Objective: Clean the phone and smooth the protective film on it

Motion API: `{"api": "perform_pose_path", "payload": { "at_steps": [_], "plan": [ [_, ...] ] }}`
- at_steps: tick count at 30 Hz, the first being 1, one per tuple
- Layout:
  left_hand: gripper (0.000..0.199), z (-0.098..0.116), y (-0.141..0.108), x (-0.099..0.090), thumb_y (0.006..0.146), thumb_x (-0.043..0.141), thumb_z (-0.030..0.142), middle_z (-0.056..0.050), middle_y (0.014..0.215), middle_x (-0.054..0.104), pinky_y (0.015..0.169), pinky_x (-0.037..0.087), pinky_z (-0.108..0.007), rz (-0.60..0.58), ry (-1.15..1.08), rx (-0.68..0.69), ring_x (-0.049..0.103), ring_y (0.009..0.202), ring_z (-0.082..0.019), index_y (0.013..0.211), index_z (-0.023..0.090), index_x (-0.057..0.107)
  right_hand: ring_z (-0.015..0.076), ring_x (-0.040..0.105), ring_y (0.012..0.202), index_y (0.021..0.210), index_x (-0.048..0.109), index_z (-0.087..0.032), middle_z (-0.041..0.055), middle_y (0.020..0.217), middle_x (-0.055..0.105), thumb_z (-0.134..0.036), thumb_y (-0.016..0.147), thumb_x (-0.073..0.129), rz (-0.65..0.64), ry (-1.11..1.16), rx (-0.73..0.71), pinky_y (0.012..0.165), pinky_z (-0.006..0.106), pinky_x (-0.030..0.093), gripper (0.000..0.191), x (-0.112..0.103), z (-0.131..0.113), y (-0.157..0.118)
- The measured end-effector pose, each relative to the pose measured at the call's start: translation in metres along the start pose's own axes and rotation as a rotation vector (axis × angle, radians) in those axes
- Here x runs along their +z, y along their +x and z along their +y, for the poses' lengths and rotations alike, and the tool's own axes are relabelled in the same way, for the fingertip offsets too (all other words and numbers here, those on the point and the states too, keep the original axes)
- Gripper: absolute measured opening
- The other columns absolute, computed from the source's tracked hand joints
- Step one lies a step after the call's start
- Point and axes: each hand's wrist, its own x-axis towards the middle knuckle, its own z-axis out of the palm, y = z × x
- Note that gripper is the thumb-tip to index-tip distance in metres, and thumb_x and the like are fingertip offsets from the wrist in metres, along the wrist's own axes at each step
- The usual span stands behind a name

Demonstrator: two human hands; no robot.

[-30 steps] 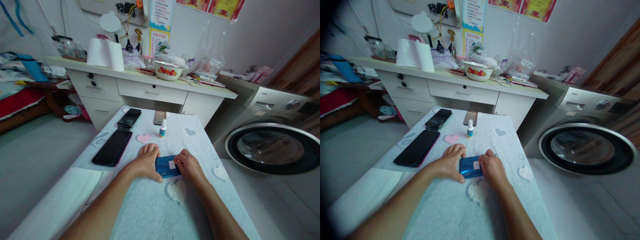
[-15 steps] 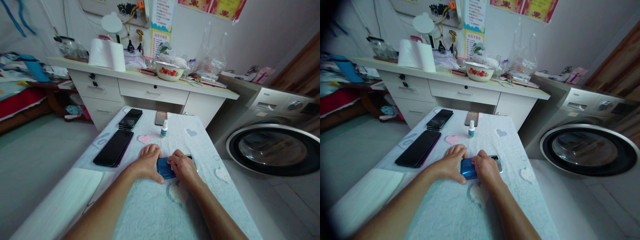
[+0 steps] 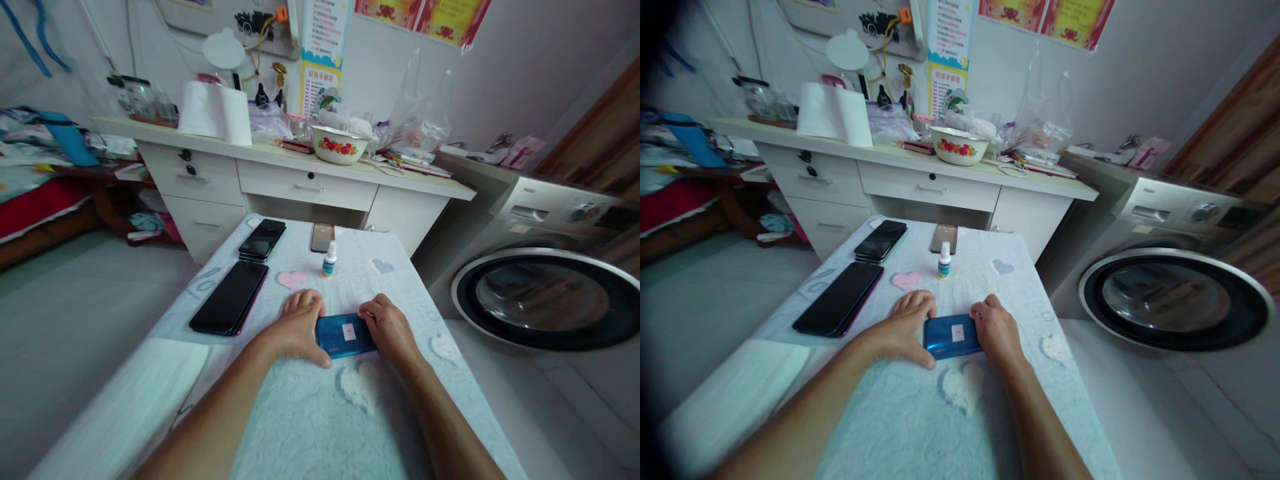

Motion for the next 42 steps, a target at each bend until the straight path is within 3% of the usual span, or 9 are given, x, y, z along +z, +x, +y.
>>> {"api": "perform_pose_path", "payload": {
  "at_steps": [7, 17, 27, 33, 42],
  "plan": [
    [0.080, -0.001, 0.000, 0.000, 0.030, 0.080, 0.056, -0.004, 0.116, 0.038, 0.102, 0.029, -0.038, 0.000, -0.004, -0.012, 0.035, 0.117, -0.028, 0.094, 0.024, 0.044, 0.0126, 0.056, 0.080, 0.090, 0.068, -0.022, 0.0034, 0.091, 0.056, -0.023, 0.090, 0.047, -0.004, -0.041, 0.047, 0.072, 0.021, 0.037, 0.022, -0.001, -0.001, 0.000],
    [0.082, -0.004, 0.001, 0.003, 0.028, 0.080, 0.056, -0.004, 0.116, 0.038, 0.102, 0.029, -0.039, 0.013, -0.008, -0.006, 0.036, 0.116, -0.030, 0.094, 0.024, 0.044, 0.0127, 0.055, 0.074, 0.093, 0.068, -0.023, 0.0042, 0.093, 0.057, -0.023, 0.091, 0.043, -0.119, -0.223, 0.036, 0.065, 0.023, 0.034, 0.026, -0.008, -0.011, 0.005],
    [0.076, -0.002, -0.001, 0.002, 0.036, 0.077, 0.058, -0.005, 0.110, 0.041, 0.099, 0.033, -0.041, 0.039, -0.005, 0.008, 0.039, 0.112, -0.029, 0.094, 0.023, 0.044, 0.0116, 0.056, 0.076, 0.090, 0.066, -0.023, 0.0030, 0.092, 0.055, -0.019, 0.090, 0.043, -0.076, -0.115, -0.040, 0.066, 0.021, 0.036, 0.023, 0.008, -0.034, 0.002],
    [0.080, -0.001, -0.001, 0.002, 0.032, 0.079, 0.057, -0.008, 0.120, 0.038, 0.102, 0.031, -0.042, 0.018, -0.018, -0.036, 0.035, 0.120, -0.032, 0.094, 0.022, 0.042, 0.0109, 0.056, 0.077, 0.089, 0.065, -0.023, 0.0022, 0.092, 0.054, -0.016, 0.087, 0.044, -0.051, -0.074, -0.067, 0.069, 0.020, 0.036, 0.023, 0.006, -0.025, 0.002],
    [0.079, -0.003, -0.004, -0.004, 0.030, 0.082, 0.051, -0.007, 0.127, 0.035, 0.105, 0.029, -0.040, -0.040, -0.068, -0.049, 0.029, 0.127, -0.032, 0.093, 0.022, 0.043, 0.0118, 0.054, 0.075, 0.089, 0.066, -0.021, 0.0031, 0.091, 0.055, -0.018, 0.087, 0.045, -0.025, -0.132, 0.057, 0.067, 0.022, 0.035, 0.022, 0.003, -0.012, 0.004]
  ]
}}
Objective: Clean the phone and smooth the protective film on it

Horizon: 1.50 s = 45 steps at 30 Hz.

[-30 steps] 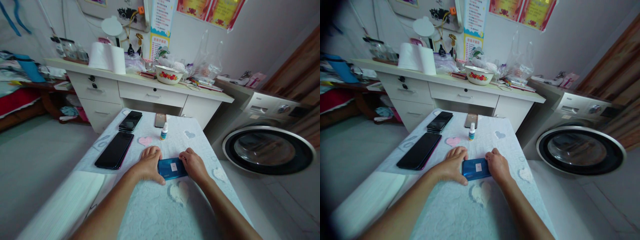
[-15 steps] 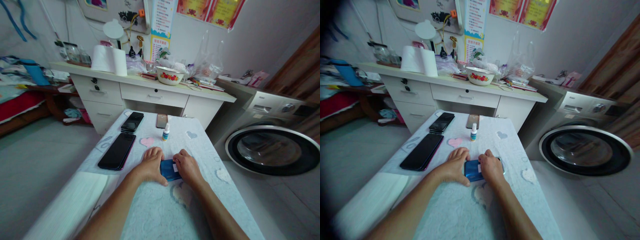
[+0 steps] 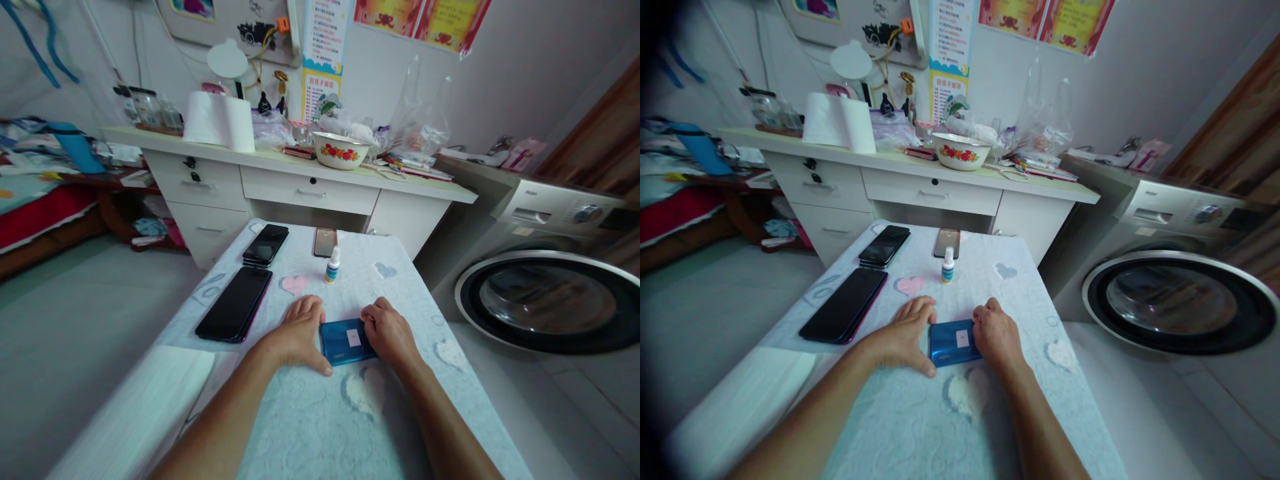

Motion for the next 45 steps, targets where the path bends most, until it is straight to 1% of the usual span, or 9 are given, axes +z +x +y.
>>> {"api": "perform_pose_path", "payload": {
  "at_steps": [4, 8, 14, 18, 22, 26, 29, 34, 45],
  "plan": [
    [0.076, 0.000, 0.000, 0.001, 0.032, 0.082, 0.050, -0.007, 0.127, 0.035, 0.104, 0.031, -0.041, 0.013, -0.011, -0.005, 0.030, 0.126, -0.032, 0.092, 0.023, 0.043, 0.0119, 0.055, 0.076, 0.090, 0.066, -0.021, 0.0037, 0.093, 0.055, -0.019, 0.089, 0.042, -0.010, 0.017, -0.047, 0.068, 0.021, 0.036, 0.024, 0.002, -0.008, -0.001],
    [0.076, -0.001, 0.001, 0.001, 0.032, 0.082, 0.050, -0.007, 0.126, 0.036, 0.103, 0.031, -0.041, 0.014, -0.019, 0.001, 0.031, 0.126, -0.033, 0.092, 0.023, 0.044, 0.0125, 0.056, 0.079, 0.093, 0.066, -0.023, 0.0038, 0.096, 0.056, -0.017, 0.089, 0.042, -0.057, 0.023, -0.100, 0.068, 0.021, 0.036, 0.025, 0.005, -0.021, -0.002],
    [0.073, -0.001, 0.001, 0.000, 0.038, 0.079, 0.051, -0.008, 0.126, 0.036, 0.105, 0.029, -0.041, 0.013, -0.010, 0.012, 0.029, 0.127, -0.033, 0.096, 0.021, 0.047, 0.0127, 0.057, 0.079, 0.095, 0.066, -0.023, 0.0039, 0.096, 0.057, -0.022, 0.092, 0.041, -0.076, 0.054, -0.168, 0.066, 0.020, 0.036, 0.026, 0.010, -0.035, -0.004],
    [0.072, -0.001, 0.001, 0.000, 0.039, 0.078, 0.052, -0.008, 0.125, 0.036, 0.105, 0.029, -0.041, 0.005, 0.003, 0.018, 0.030, 0.126, -0.033, 0.096, 0.021, 0.046, 0.0124, 0.057, 0.076, 0.096, 0.066, -0.024, 0.0035, 0.097, 0.058, -0.023, 0.092, 0.041, -0.075, 0.058, -0.174, 0.065, 0.020, 0.036, 0.026, 0.008, -0.032, -0.004],
    [0.070, -0.001, 0.001, 0.000, 0.038, 0.079, 0.051, -0.007, 0.125, 0.036, 0.103, 0.031, -0.041, 0.009, 0.003, 0.014, 0.031, 0.124, -0.032, 0.092, 0.022, 0.045, 0.0122, 0.056, 0.077, 0.092, 0.067, -0.022, 0.0036, 0.095, 0.058, -0.018, 0.090, 0.043, -0.064, 0.053, -0.130, 0.067, 0.020, 0.036, 0.025, 0.002, -0.018, -0.004],
    [0.068, -0.001, 0.000, -0.002, 0.039, 0.079, 0.050, -0.006, 0.126, 0.035, 0.104, 0.030, -0.040, -0.009, -0.015, 0.004, 0.029, 0.126, -0.031, 0.092, 0.023, 0.044, 0.0127, 0.056, 0.078, 0.090, 0.067, -0.022, 0.0038, 0.093, 0.058, -0.019, 0.090, 0.042, -0.032, 0.059, -0.069, 0.070, 0.020, 0.036, 0.025, -0.004, -0.002, -0.005],
    [0.068, -0.002, 0.000, -0.006, 0.040, 0.081, 0.045, -0.005, 0.126, 0.034, 0.105, 0.029, -0.039, -0.041, -0.040, 0.012, 0.028, 0.127, -0.030, 0.093, 0.024, 0.044, 0.0127, 0.055, 0.078, 0.090, 0.067, -0.022, 0.0038, 0.093, 0.057, -0.017, 0.089, 0.043, -0.022, 0.052, -0.043, 0.070, 0.020, 0.036, 0.024, -0.005, 0.001, -0.006],
    [0.069, -0.004, 0.000, -0.009, 0.038, 0.084, 0.038, -0.003, 0.126, 0.034, 0.106, 0.028, -0.039, -0.062, -0.059, 0.031, 0.028, 0.128, -0.028, 0.093, 0.025, 0.044, 0.0126, 0.055, 0.079, 0.091, 0.067, -0.022, 0.0040, 0.093, 0.057, -0.018, 0.089, 0.044, -0.054, 0.050, -0.070, 0.071, 0.020, 0.037, 0.024, -0.005, -0.008, -0.006],
    [0.068, -0.003, -0.001, -0.009, 0.038, 0.083, 0.040, -0.004, 0.123, 0.036, 0.104, 0.031, -0.037, -0.037, -0.052, 0.019, 0.032, 0.124, -0.028, 0.091, 0.024, 0.045, 0.0115, 0.056, 0.077, 0.094, 0.067, -0.023, 0.0031, 0.096, 0.057, -0.020, 0.090, 0.044, -0.108, 0.096, -0.197, 0.068, 0.019, 0.037, 0.024, 0.002, -0.032, -0.011]
  ]
}}
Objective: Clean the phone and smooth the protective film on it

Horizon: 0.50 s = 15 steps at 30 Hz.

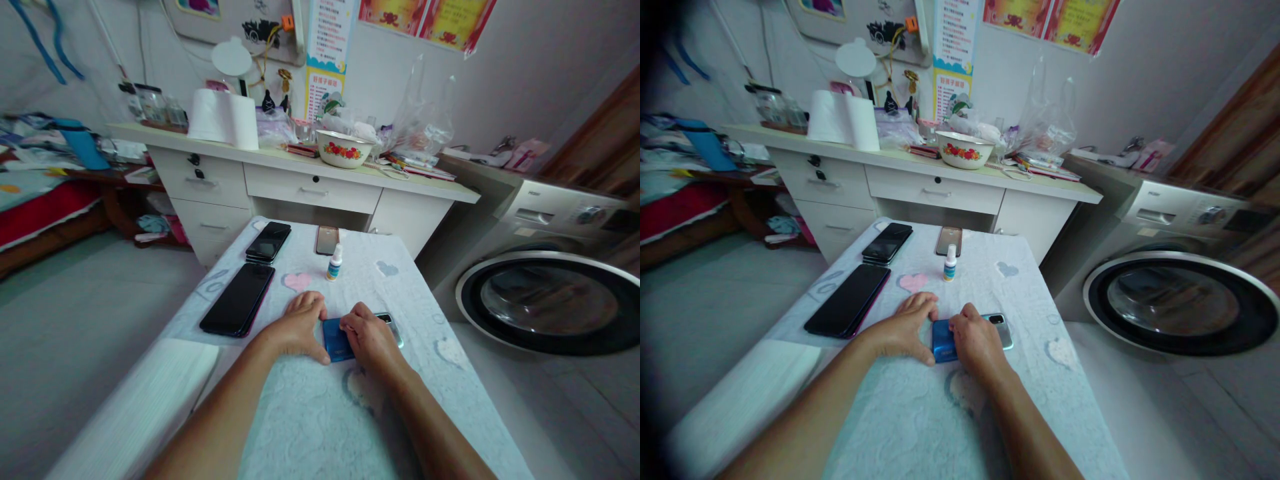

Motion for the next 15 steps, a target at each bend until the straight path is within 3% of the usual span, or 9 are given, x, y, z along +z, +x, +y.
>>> {"api": "perform_pose_path", "payload": {
  "at_steps": [11, 15],
  "plan": [
    [0.068, -0.004, 0.001, 0.001, 0.039, 0.084, 0.040, -0.003, 0.125, 0.036, 0.103, 0.031, -0.038, -0.007, -0.002, 0.026, 0.031, 0.125, -0.028, 0.091, 0.024, 0.044, 0.0121, 0.055, 0.076, 0.089, 0.066, -0.021, 0.0032, 0.092, 0.056, -0.019, 0.089, 0.045, 0.082, -0.077, 0.129, 0.068, 0.021, 0.036, 0.022, -0.007, 0.025, -0.002],
    [0.066, -0.003, 0.000, 0.000, 0.040, 0.083, 0.041, -0.003, 0.125, 0.036, 0.103, 0.031, -0.038, -0.008, -0.010, 0.024, 0.031, 0.125, -0.028, 0.091, 0.024, 0.044, 0.0127, 0.055, 0.075, 0.087, 0.065, -0.021, 0.0039, 0.091, 0.056, -0.020, 0.089, 0.044, 0.100, -0.112, 0.159, 0.066, 0.022, 0.035, 0.022, -0.005, 0.020, 0.001]
  ]
}}
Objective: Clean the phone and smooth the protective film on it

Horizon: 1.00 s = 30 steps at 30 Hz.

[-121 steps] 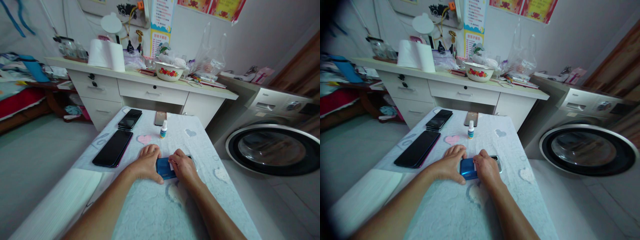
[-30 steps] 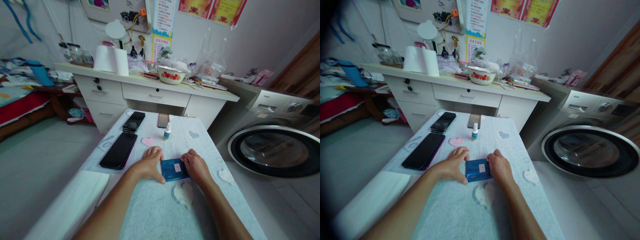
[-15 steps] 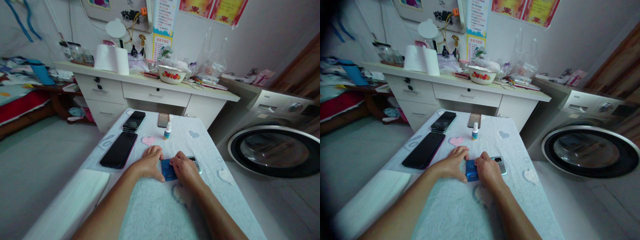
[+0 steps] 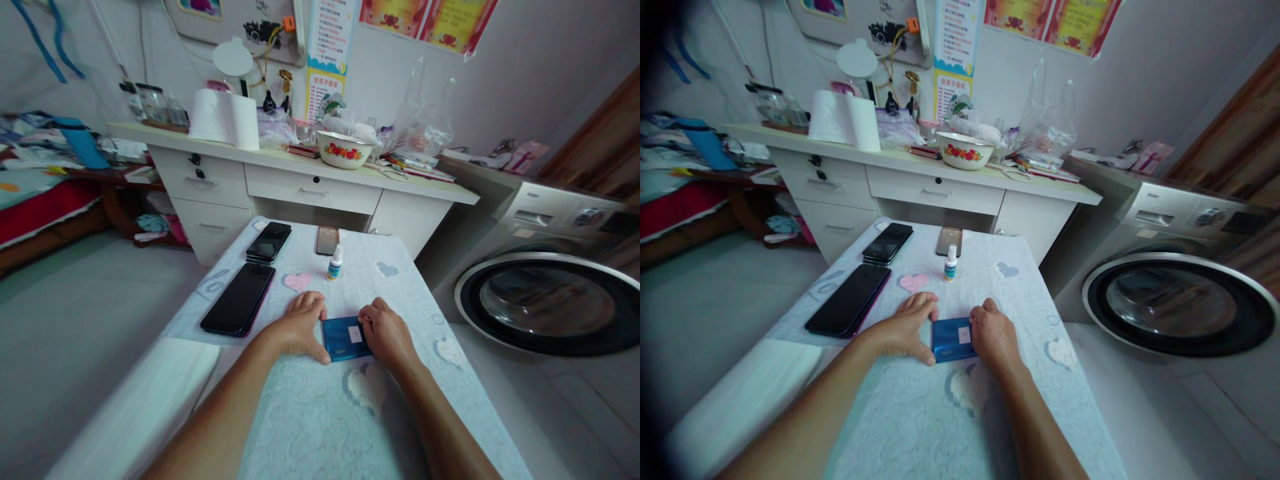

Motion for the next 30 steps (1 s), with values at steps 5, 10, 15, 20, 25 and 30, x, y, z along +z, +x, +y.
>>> {"api": "perform_pose_path", "payload": {
  "at_steps": [5, 10, 15, 20, 25, 30],
  "plan": [
    [0.066, 0.003, -0.001, -0.001, 0.039, 0.083, 0.040, -0.004, 0.124, 0.037, 0.104, 0.030, -0.037, 0.008, 0.006, -0.006, 0.031, 0.125, -0.028, 0.091, 0.024, 0.044, 0.0127, 0.056, 0.074, 0.090, 0.065, -0.021, 0.0048, 0.093, 0.056, -0.019, 0.090, 0.041, -0.035, -0.024, -0.013, 0.064, 0.022, 0.034, 0.024, 0.000, -0.017, 0.003],
    [0.066, 0.004, 0.000, -0.001, 0.041, 0.081, 0.043, -0.005, 0.122, 0.037, 0.103, 0.031, -0.038, 0.014, 0.018, -0.014, 0.033, 0.123, -0.029, 0.091, 0.023, 0.044, 0.0121, 0.056, 0.075, 0.094, 0.065, -0.023, 0.0039, 0.096, 0.055, -0.020, 0.091, 0.040, -0.059, -0.022, -0.102, 0.059, 0.022, 0.033, 0.025, 0.005, -0.028, 0.005],
    [0.070, 0.001, 0.001, 0.002, 0.042, 0.079, 0.047, -0.006, 0.114, 0.040, 0.099, 0.036, -0.037, 0.040, 0.028, -0.014, 0.039, 0.115, -0.028, 0.097, 0.021, 0.043, 0.0120, 0.056, 0.076, 0.098, 0.066, -0.024, 0.0035, 0.099, 0.055, -0.022, 0.093, 0.039, -0.092, -0.013, -0.171, 0.060, 0.022, 0.033, 0.027, 0.012, -0.032, 0.007],
    [0.073, -0.002, 0.002, 0.005, 0.039, 0.080, 0.048, -0.007, 0.120, 0.037, 0.101, 0.034, -0.037, 0.045, 0.044, -0.052, 0.035, 0.120, -0.030, 0.096, 0.021, 0.042, 0.0124, 0.056, 0.076, 0.095, 0.067, -0.025, 0.0033, 0.098, 0.056, -0.024, 0.093, 0.040, -0.080, -0.017, -0.130, 0.061, 0.022, 0.033, 0.027, 0.007, -0.024, 0.007],
    [0.079, -0.003, 0.001, 0.006, 0.034, 0.080, 0.052, -0.008, 0.124, 0.033, 0.106, 0.028, -0.039, 0.065, 0.105, -0.107, 0.029, 0.127, -0.032, 0.095, 0.021, 0.040, 0.0125, 0.056, 0.077, 0.091, 0.067, -0.022, 0.0043, 0.095, 0.056, -0.020, 0.092, 0.040, -0.056, -0.013, -0.049, 0.066, 0.022, 0.035, 0.027, -0.002, -0.006, 0.006],
    [0.088, -0.001, 0.001, 0.006, 0.031, 0.081, 0.052, -0.009, 0.121, 0.034, 0.105, 0.028, -0.038, 0.084, 0.137, -0.133, 0.032, 0.124, -0.031, 0.100, 0.021, 0.037, 0.0126, 0.055, 0.075, 0.089, 0.066, -0.021, 0.0040, 0.092, 0.055, -0.021, 0.091, 0.041, -0.036, -0.031, 0.009, 0.066, 0.023, 0.035, 0.026, -0.005, 0.003, 0.006]
  ]
}}
